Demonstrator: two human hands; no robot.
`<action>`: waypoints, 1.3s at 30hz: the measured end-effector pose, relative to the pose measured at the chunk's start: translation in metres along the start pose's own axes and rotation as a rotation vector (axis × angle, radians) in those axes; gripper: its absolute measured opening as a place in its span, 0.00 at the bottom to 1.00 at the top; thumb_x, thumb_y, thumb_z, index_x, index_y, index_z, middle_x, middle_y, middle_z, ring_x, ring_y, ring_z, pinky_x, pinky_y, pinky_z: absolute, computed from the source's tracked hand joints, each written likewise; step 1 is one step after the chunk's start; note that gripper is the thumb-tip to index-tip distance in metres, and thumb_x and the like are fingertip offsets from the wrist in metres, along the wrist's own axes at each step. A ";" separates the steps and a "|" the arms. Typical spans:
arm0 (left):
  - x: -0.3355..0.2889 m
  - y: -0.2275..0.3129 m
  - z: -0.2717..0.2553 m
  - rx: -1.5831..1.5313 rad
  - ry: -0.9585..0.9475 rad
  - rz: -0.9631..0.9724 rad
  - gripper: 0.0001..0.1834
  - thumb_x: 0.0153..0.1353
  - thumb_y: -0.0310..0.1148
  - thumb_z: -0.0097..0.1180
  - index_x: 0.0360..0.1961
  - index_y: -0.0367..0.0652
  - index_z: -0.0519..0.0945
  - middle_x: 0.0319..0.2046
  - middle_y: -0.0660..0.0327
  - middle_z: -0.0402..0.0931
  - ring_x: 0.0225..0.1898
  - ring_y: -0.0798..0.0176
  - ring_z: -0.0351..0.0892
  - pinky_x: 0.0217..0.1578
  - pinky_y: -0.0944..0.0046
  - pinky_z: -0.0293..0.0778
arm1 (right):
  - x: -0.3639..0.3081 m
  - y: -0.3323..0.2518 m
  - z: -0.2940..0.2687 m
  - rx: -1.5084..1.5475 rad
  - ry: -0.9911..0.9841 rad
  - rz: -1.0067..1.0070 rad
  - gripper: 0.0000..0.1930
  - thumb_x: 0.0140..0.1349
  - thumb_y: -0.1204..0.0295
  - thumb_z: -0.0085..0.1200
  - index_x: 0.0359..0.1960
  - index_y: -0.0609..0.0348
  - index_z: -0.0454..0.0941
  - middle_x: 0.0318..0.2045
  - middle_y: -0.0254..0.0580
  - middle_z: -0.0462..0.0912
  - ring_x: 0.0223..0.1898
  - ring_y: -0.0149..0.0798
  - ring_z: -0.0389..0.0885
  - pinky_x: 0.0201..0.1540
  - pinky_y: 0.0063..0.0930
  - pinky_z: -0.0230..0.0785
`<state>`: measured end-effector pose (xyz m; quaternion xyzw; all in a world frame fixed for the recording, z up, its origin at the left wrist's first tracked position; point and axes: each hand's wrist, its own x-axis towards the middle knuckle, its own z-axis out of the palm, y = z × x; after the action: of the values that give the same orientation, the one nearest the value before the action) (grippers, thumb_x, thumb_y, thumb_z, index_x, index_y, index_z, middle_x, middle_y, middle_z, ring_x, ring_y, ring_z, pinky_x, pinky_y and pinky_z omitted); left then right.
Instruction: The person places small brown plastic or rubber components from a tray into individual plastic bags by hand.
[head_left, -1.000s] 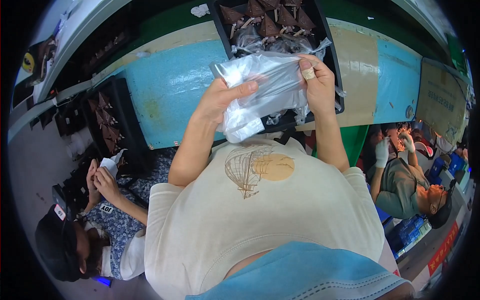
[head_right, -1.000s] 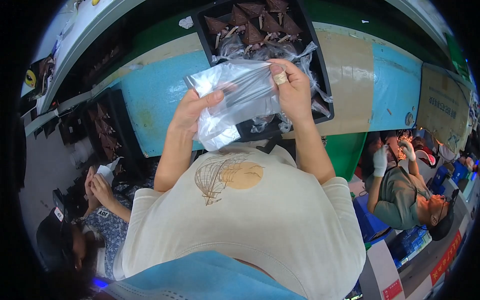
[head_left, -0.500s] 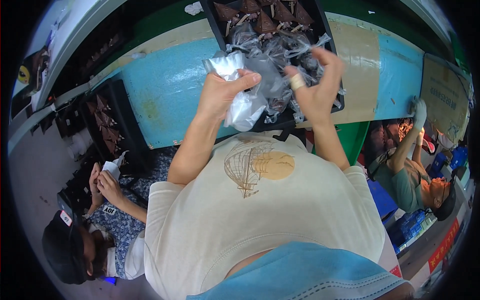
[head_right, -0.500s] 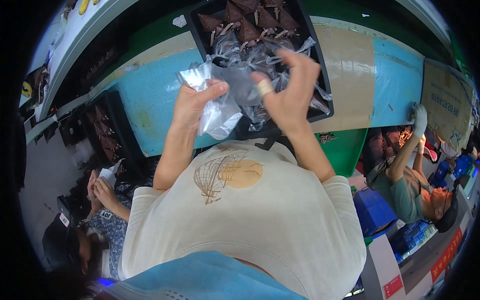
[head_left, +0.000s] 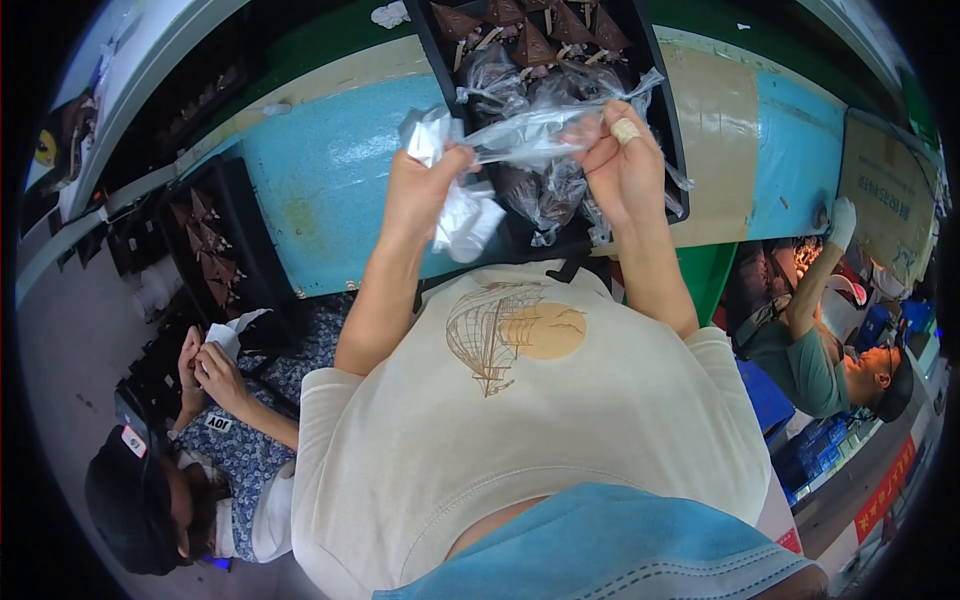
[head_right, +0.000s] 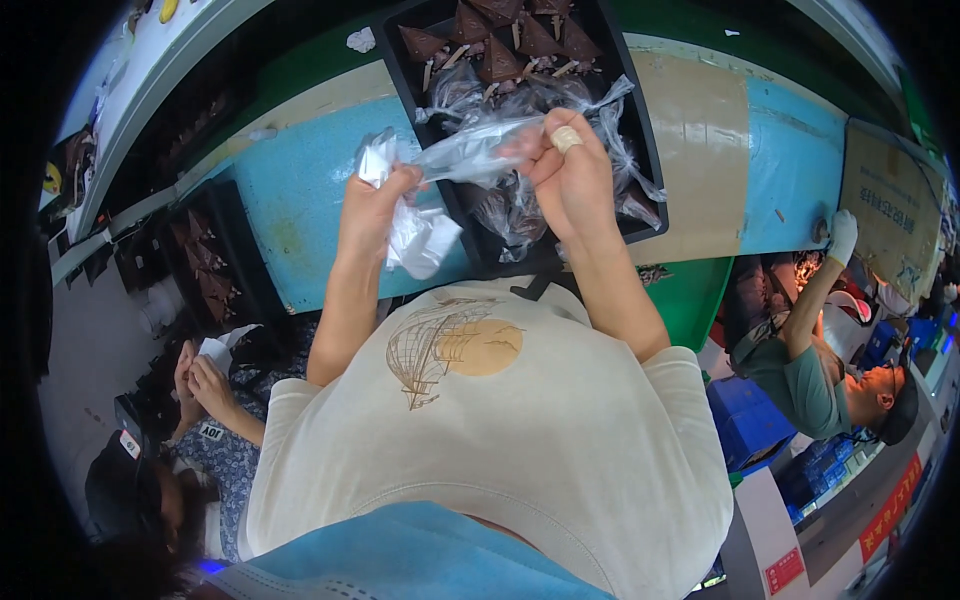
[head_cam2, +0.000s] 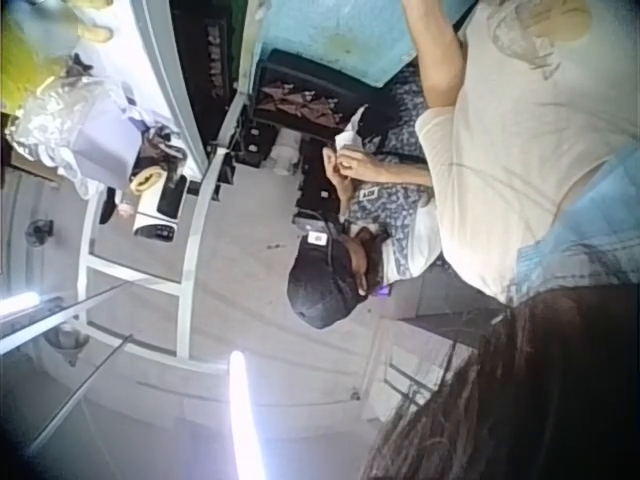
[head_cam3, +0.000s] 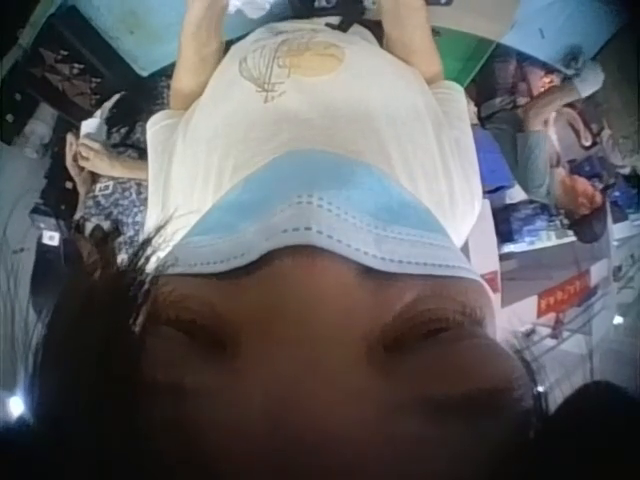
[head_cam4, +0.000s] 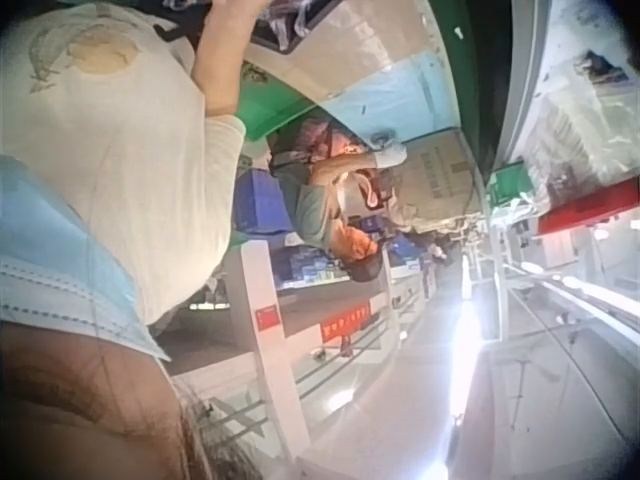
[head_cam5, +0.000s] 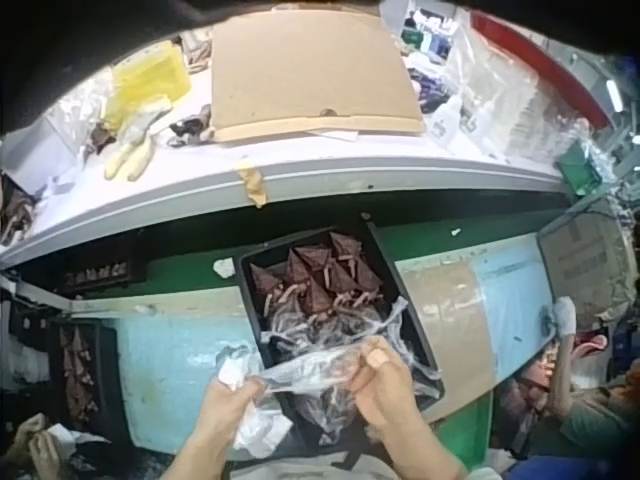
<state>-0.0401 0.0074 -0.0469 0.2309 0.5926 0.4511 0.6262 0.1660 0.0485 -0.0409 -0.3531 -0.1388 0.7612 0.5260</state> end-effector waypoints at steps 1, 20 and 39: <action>0.006 -0.010 -0.010 0.110 0.022 0.043 0.07 0.48 0.28 0.62 0.25 0.41 0.74 0.22 0.68 0.72 0.23 0.75 0.68 0.24 0.73 0.64 | -0.001 -0.003 0.008 0.041 0.052 -0.004 0.02 0.63 0.75 0.38 0.35 0.57 0.64 0.24 0.35 0.68 0.23 0.30 0.67 0.30 0.26 0.68; 0.031 0.005 0.008 0.319 -0.267 -0.024 0.15 0.46 0.27 0.64 0.36 0.36 0.77 0.30 0.65 0.77 0.31 0.74 0.72 0.33 0.71 0.69 | 0.042 -0.021 -0.009 -0.688 -0.462 0.154 0.13 0.57 0.73 0.52 0.43 0.57 0.66 0.27 0.28 0.71 0.29 0.22 0.68 0.33 0.14 0.61; 0.015 0.007 0.009 0.138 0.062 0.002 0.09 0.55 0.35 0.58 0.32 0.41 0.78 0.24 0.70 0.74 0.24 0.77 0.66 0.24 0.73 0.62 | 0.141 0.036 -0.056 -1.840 -0.378 -0.497 0.41 0.35 0.70 0.64 0.56 0.54 0.60 0.43 0.52 0.71 0.48 0.54 0.66 0.51 0.39 0.62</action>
<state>-0.0351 0.0260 -0.0470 0.2602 0.6413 0.4166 0.5895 0.1514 0.1519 -0.1570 -0.4587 -0.8327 0.2663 0.1589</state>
